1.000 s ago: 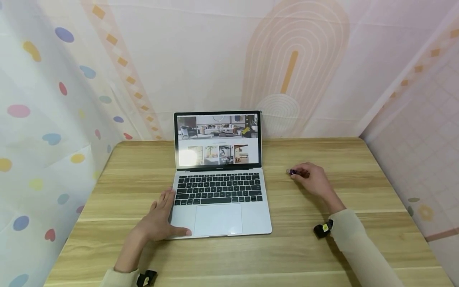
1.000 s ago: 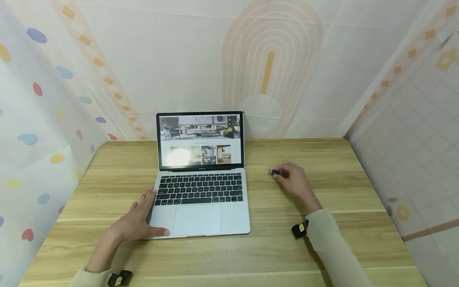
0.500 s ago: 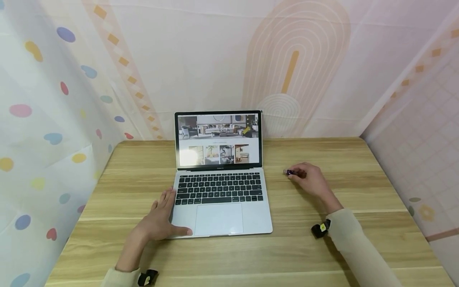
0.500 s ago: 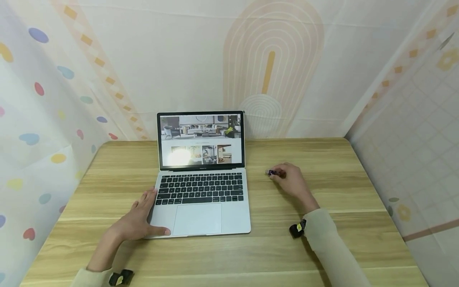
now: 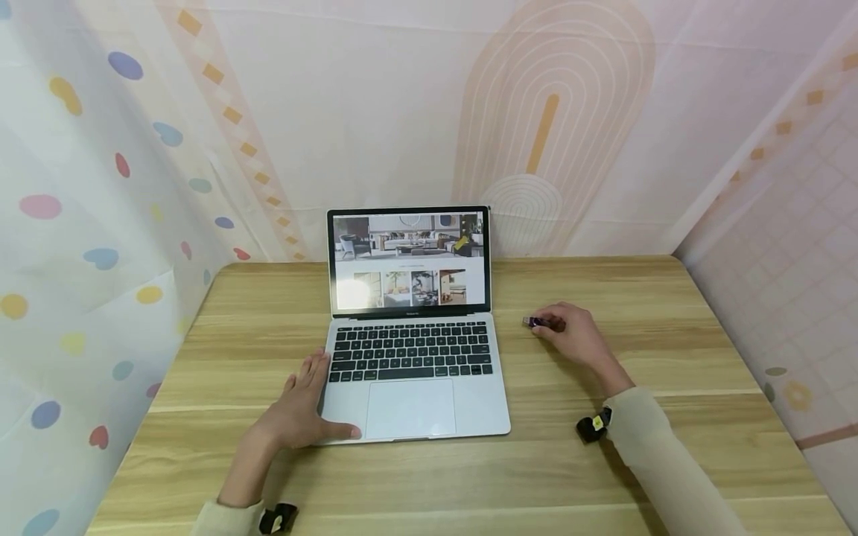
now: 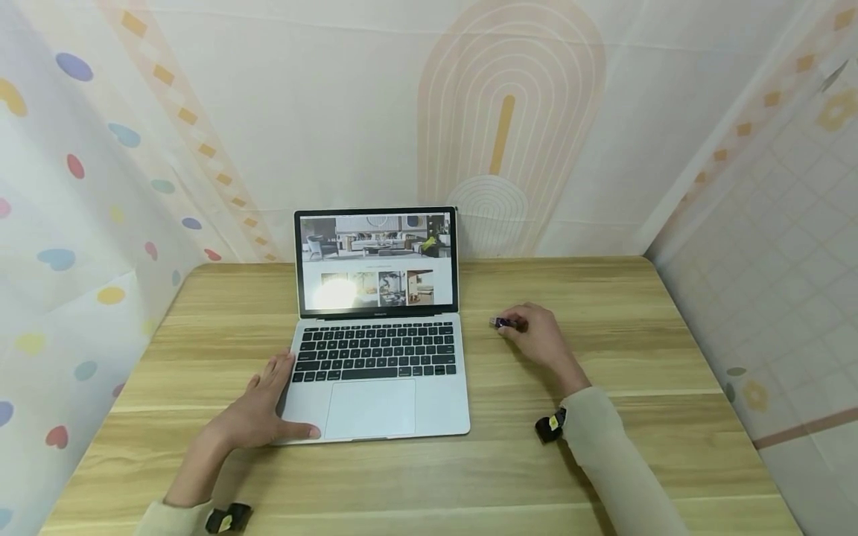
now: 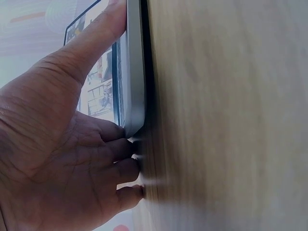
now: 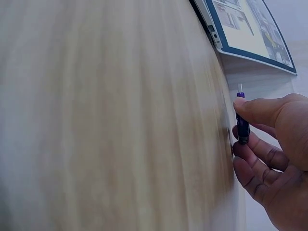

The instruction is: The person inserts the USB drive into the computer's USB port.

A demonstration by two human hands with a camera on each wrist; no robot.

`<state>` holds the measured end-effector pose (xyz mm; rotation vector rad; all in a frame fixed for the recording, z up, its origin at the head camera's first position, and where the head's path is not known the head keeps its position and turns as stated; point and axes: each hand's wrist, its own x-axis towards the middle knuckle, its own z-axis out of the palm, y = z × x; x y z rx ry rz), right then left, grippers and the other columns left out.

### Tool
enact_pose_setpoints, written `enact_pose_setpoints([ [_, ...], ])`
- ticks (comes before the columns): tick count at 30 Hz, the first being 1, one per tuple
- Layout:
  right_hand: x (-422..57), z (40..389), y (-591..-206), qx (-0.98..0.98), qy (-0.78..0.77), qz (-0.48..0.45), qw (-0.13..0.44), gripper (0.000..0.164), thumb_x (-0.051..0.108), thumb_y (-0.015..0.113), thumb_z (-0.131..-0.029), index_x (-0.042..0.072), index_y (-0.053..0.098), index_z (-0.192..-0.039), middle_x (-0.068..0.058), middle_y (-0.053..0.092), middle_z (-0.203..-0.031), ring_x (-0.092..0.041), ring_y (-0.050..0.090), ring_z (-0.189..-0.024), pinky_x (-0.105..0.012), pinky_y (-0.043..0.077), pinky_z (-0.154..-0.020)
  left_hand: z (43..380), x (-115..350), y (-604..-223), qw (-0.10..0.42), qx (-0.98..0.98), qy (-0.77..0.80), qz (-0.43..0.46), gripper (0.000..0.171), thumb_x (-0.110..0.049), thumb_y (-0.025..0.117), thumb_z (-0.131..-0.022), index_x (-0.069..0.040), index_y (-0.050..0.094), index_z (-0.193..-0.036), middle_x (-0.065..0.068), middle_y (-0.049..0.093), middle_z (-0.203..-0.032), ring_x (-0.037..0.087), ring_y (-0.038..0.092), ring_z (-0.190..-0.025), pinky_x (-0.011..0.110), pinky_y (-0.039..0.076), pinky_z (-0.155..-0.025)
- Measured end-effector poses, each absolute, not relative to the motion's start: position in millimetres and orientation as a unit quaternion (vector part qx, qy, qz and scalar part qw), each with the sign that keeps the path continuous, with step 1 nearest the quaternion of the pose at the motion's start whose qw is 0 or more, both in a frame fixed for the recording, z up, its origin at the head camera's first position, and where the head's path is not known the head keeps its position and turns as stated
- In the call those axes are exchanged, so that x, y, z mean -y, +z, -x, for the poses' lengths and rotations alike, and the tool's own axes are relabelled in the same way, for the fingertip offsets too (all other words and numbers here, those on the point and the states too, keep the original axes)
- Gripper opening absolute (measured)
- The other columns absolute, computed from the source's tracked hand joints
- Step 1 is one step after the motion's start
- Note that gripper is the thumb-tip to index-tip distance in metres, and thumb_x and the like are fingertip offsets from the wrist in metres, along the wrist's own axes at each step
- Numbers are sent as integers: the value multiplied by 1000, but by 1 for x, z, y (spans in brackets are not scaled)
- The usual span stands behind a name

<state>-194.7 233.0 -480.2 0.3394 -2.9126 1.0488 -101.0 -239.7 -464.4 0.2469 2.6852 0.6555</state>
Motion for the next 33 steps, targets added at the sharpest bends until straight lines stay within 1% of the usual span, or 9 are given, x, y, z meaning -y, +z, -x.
enact_pose_setpoints([
  [8, -229, 196, -478, 934, 340, -108, 2, 19, 16, 74, -95, 10, 77, -113, -9, 71, -103, -20, 61, -87, -32, 51, -77, 102, 241, -467, 177, -953, 231, -87, 150, -70, 86, -63, 5, 3, -162, 27, -1, -171, 49, -1, -158, 70, 4, -125],
  [20, -220, 198, -477, 936, 334, -107, -2, 19, 16, 75, -94, 9, 78, -112, -11, 72, -105, -22, 62, -90, -31, 52, -77, 103, 241, -466, 180, -953, 229, -79, 149, -70, 86, -63, 4, 3, -163, 25, 0, -171, 47, -2, -159, 69, 4, -126],
  [25, -215, 198, -477, 936, 334, -110, -5, 19, 15, 76, -94, 8, 78, -112, -12, 71, -105, -23, 64, -90, -32, 54, -78, 103, 241, -467, 181, -953, 231, -79, 149, -70, 87, -63, 4, 3, -162, 26, -1, -171, 47, -2, -158, 70, 4, -126],
  [33, -210, 197, -478, 938, 330, -110, -13, 20, 16, 76, -94, 10, 78, -112, -10, 71, -105, -22, 63, -90, -32, 53, -79, 103, 240, -466, 177, -952, 234, -83, 149, -68, 87, -63, 5, 3, -162, 27, 0, -171, 49, -1, -158, 70, 4, -125],
])
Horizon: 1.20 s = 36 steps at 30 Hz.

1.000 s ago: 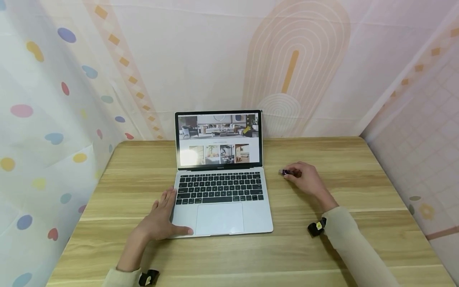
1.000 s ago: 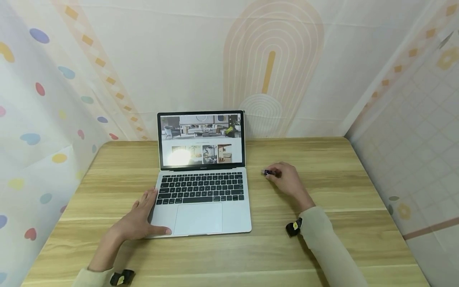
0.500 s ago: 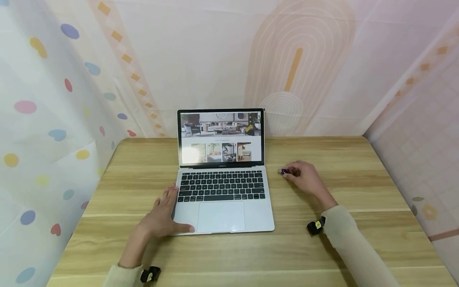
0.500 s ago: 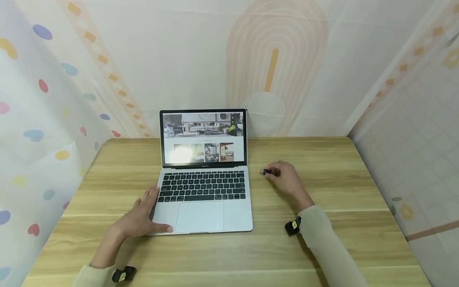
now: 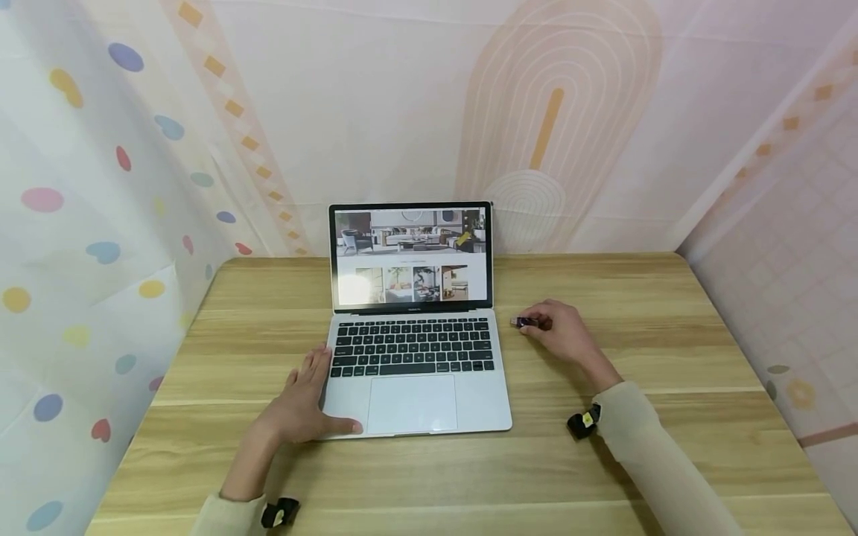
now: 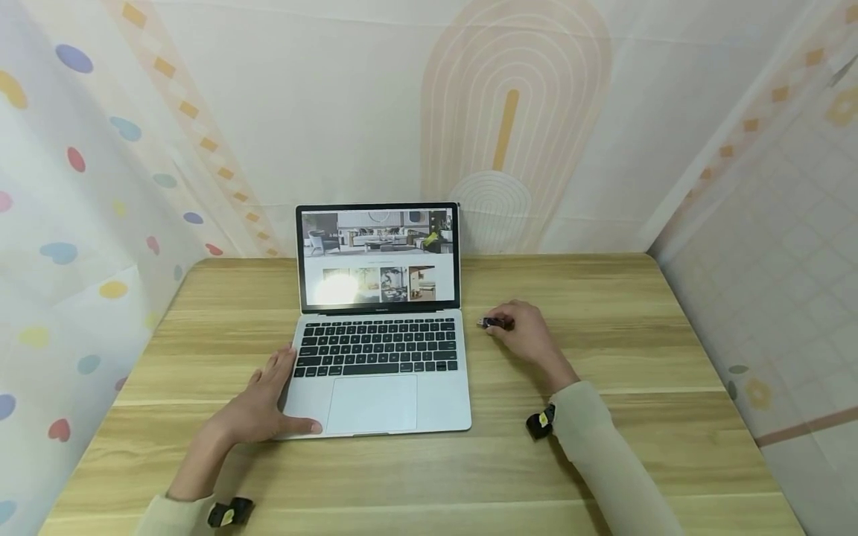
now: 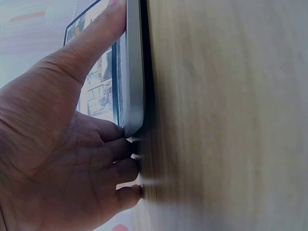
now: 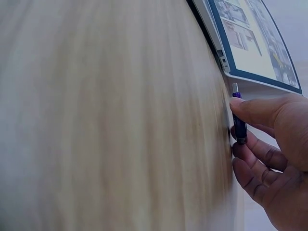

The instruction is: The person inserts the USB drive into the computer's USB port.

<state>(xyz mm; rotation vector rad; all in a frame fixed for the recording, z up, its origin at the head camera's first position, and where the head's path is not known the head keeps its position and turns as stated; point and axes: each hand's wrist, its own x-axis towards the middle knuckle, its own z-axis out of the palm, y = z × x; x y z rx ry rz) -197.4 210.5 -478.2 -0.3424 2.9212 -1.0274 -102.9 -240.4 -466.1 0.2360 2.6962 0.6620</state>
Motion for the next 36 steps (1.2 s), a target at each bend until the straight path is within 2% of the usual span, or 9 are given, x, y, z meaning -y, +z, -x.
enact_pose_setpoints([
  [36, -194, 193, -478, -935, -327, 138, 19, 17, 15, 79, -91, 12, 80, -108, -6, 70, -101, -18, 60, -86, -29, 51, -75, 103, 242, -469, 173, -952, 238, -88, 150, -69, 87, -63, 4, 2, -162, 27, -2, -171, 48, -3, -158, 70, 2, -125],
])
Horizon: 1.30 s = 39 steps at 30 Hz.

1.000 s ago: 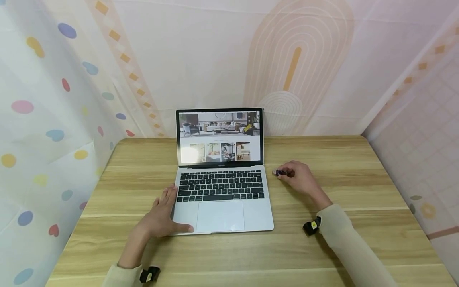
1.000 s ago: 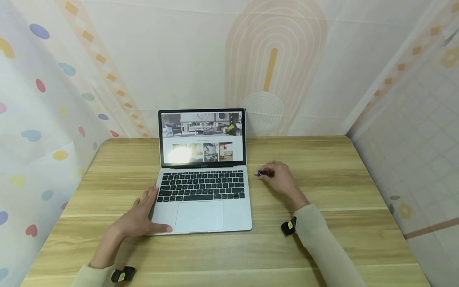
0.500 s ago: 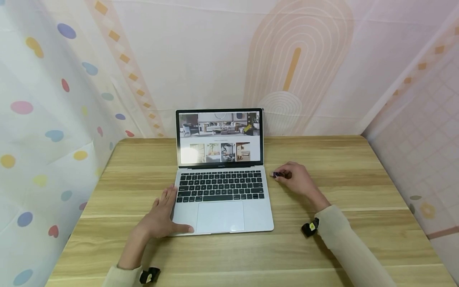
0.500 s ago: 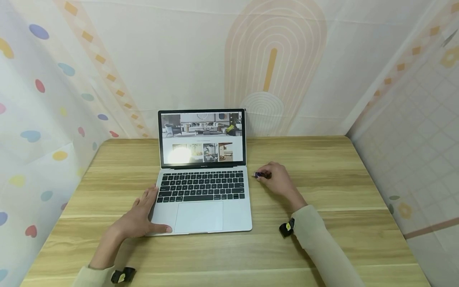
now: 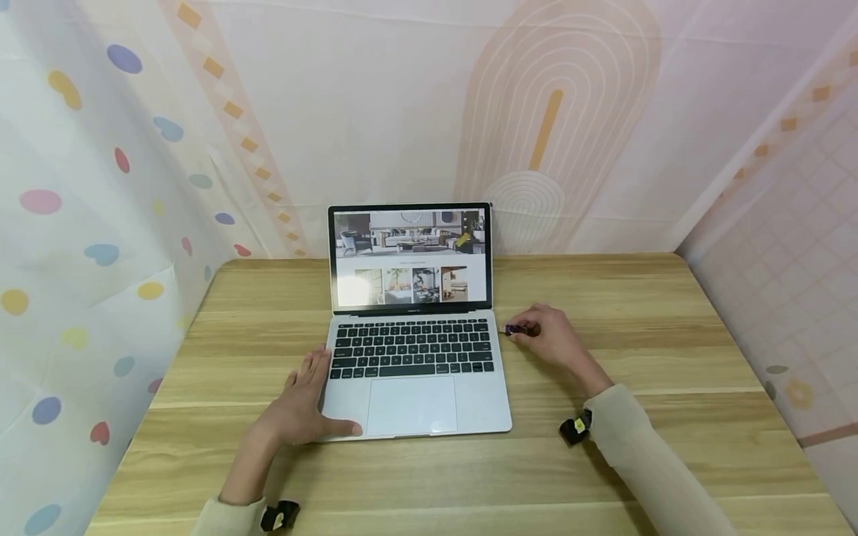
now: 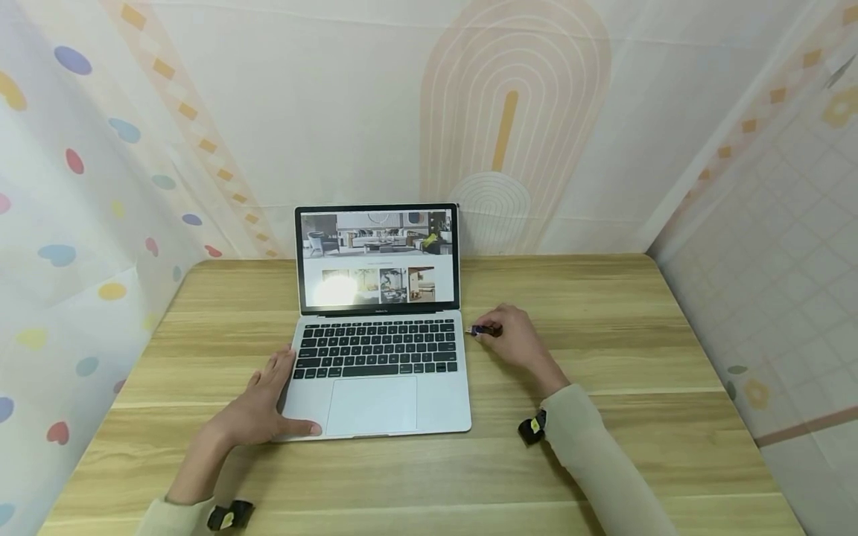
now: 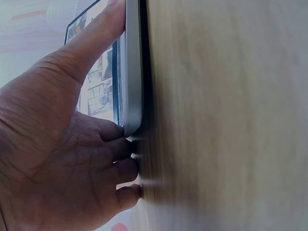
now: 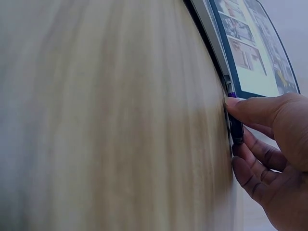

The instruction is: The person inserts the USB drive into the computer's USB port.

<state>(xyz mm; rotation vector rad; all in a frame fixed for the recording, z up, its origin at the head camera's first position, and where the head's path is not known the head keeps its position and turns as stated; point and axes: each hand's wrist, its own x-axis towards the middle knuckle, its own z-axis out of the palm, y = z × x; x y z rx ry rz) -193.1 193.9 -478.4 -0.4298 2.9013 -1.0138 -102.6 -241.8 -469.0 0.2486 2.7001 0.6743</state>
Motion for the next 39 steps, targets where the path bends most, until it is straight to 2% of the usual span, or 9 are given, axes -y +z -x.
enact_pose_setpoints([
  [11, -189, 195, -482, -933, -327, 148, 14, 15, 14, 81, -89, 13, 81, -104, -3, 70, -98, -16, 57, -82, -27, 49, -72, 100, 241, -466, 177, -951, 238, -84, 149, -67, 88, -63, 5, 3, -162, 27, -2, -171, 48, -3, -158, 70, 4, -125],
  [19, -190, 192, -482, -931, -332, 149, 27, 18, 12, 80, -89, 13, 81, -107, -4, 70, -98, -16, 58, -81, -26, 50, -72, 99, 242, -467, 181, -951, 238, -80, 149, -67, 88, -63, 5, 3, -162, 27, 0, -171, 47, -2, -158, 71, 4, -125],
  [39, -192, 192, -478, -926, -335, 171, 22, 19, 11, 81, -88, 13, 81, -107, -4, 70, -96, -14, 54, -78, -23, 46, -68, 102, 241, -467, 171, -953, 235, -85, 149, -69, 87, -63, 6, 5, -162, 26, 1, -171, 48, -1, -158, 70, 5, -125],
])
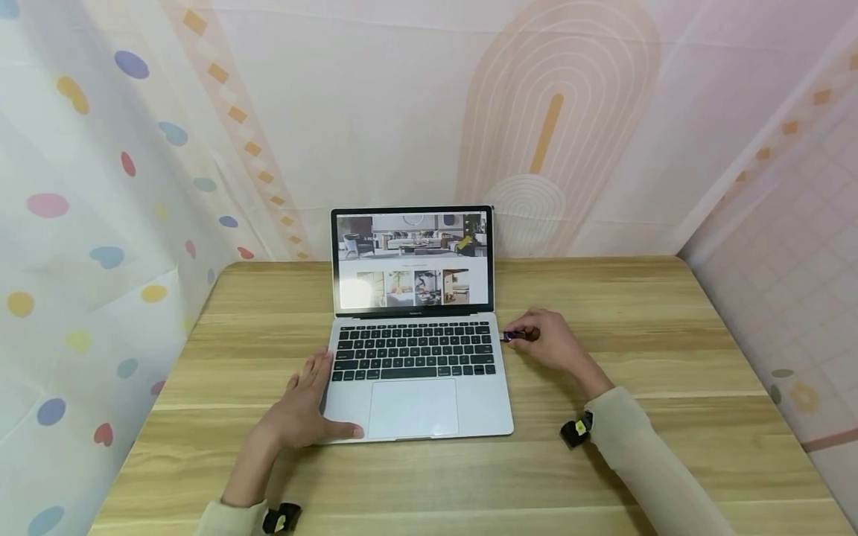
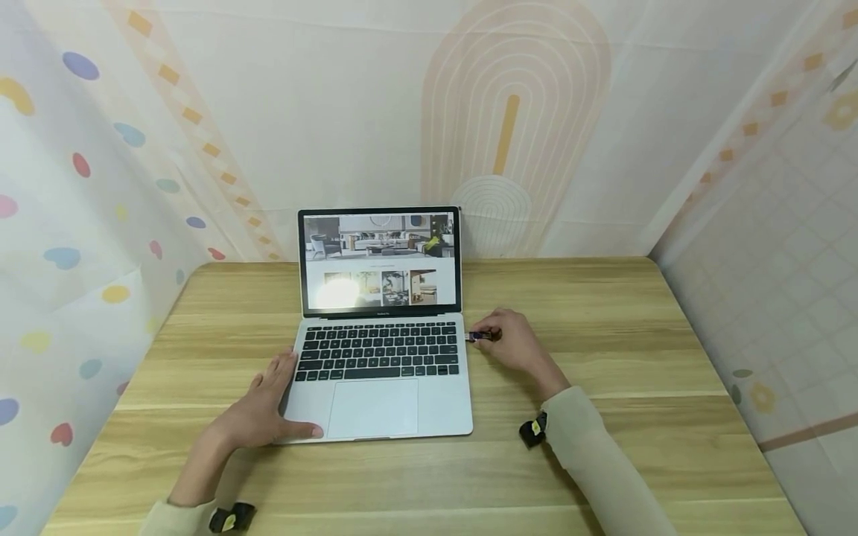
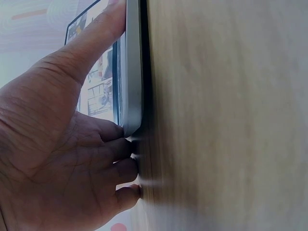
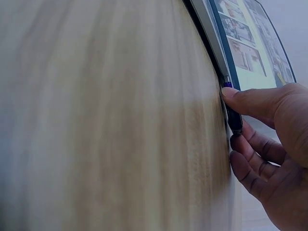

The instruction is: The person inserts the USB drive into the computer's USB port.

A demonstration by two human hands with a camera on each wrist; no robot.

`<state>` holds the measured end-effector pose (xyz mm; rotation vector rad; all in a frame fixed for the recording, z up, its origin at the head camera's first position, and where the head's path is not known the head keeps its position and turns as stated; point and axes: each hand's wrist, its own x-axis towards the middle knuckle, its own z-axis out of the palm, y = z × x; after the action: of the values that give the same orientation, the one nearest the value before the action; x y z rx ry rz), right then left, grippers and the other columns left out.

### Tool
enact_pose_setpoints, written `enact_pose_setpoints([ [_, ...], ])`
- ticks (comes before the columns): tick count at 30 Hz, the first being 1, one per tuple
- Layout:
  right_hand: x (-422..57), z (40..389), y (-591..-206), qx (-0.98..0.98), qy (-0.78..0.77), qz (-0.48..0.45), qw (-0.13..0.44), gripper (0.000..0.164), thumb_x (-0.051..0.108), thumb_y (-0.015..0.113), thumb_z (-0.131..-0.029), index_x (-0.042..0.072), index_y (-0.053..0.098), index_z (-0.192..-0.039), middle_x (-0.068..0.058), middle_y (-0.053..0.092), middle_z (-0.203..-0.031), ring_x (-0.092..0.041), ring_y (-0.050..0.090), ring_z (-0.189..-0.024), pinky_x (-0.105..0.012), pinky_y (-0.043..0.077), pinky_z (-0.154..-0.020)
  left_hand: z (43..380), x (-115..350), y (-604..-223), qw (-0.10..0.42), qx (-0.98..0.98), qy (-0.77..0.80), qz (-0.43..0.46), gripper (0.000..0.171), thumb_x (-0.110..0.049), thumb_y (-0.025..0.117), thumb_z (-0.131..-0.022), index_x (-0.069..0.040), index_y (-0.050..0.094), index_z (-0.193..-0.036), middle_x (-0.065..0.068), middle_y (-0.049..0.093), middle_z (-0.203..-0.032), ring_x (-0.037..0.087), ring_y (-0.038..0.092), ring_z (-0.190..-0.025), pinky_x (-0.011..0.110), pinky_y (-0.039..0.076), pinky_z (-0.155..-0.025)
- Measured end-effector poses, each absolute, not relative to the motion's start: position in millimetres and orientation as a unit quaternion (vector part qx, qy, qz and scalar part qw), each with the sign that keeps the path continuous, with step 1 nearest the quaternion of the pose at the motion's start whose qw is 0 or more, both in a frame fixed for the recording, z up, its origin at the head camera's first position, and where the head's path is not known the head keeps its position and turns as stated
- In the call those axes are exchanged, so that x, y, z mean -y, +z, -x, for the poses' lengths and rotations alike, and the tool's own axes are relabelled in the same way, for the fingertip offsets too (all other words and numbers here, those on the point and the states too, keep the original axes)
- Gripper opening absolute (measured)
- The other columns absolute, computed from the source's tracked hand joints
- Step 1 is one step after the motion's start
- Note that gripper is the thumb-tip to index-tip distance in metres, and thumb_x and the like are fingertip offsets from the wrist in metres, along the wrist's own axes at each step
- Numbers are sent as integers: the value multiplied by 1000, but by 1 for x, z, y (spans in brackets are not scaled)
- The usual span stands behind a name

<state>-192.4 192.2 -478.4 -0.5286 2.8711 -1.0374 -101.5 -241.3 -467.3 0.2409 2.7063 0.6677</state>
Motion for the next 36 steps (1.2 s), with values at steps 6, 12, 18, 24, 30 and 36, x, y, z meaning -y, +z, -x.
enact_pose_setpoints([
  [6, -190, 193, -478, -925, -338, 170, 31, 19, 10, 79, -89, 13, 81, -109, -4, 70, -97, -15, 53, -78, -23, 45, -66, 102, 243, -470, 167, -954, 233, -86, 149, -70, 86, -63, 6, 5, -162, 27, 1, -171, 48, 0, -158, 71, 5, -125],
  [12, -189, 195, -479, -927, -334, 167, 38, 20, 12, 79, -90, 14, 81, -110, -3, 69, -98, -15, 52, -78, -24, 44, -67, 102, 241, -467, 170, -953, 235, -87, 149, -68, 87, -63, 6, 5, -162, 27, 1, -171, 48, -1, -158, 70, 5, -125],
  [18, -185, 195, -478, -927, -336, 165, 40, 20, 12, 79, -90, 13, 80, -111, -5, 70, -101, -16, 53, -80, -26, 45, -68, 101, 239, -466, 176, -952, 233, -86, 148, -67, 88, -63, 6, 4, -162, 27, 1, -171, 48, -1, -158, 70, 5, -125],
  [24, -183, 194, -478, -927, -337, 157, 46, 21, 12, 78, -91, 13, 79, -112, -6, 70, -105, -17, 53, -82, -26, 45, -70, 101, 241, -466, 176, -952, 237, -82, 149, -68, 88, -63, 5, 4, -162, 26, 0, -171, 47, -2, -158, 70, 4, -125],
  [30, -183, 193, -475, -928, -337, 153, 52, 25, 15, 79, -91, 16, 78, -116, -6, 72, -110, -19, 58, -90, -32, 50, -79, 102, 240, -461, 185, -953, 224, -82, 149, -71, 85, -64, 6, 4, -162, 27, -1, -171, 48, -1, -158, 69, 5, -126],
  [36, -188, 190, -472, -919, -354, 165, 56, 28, 17, 79, -91, 15, 76, -119, -6, 72, -116, -23, 65, -103, -42, 58, -92, 102, 241, -453, 183, -956, 218, -76, 134, -68, 79, -74, 5, 11, -162, 28, 7, -170, 53, 10, -155, 70, 17, -123],
])
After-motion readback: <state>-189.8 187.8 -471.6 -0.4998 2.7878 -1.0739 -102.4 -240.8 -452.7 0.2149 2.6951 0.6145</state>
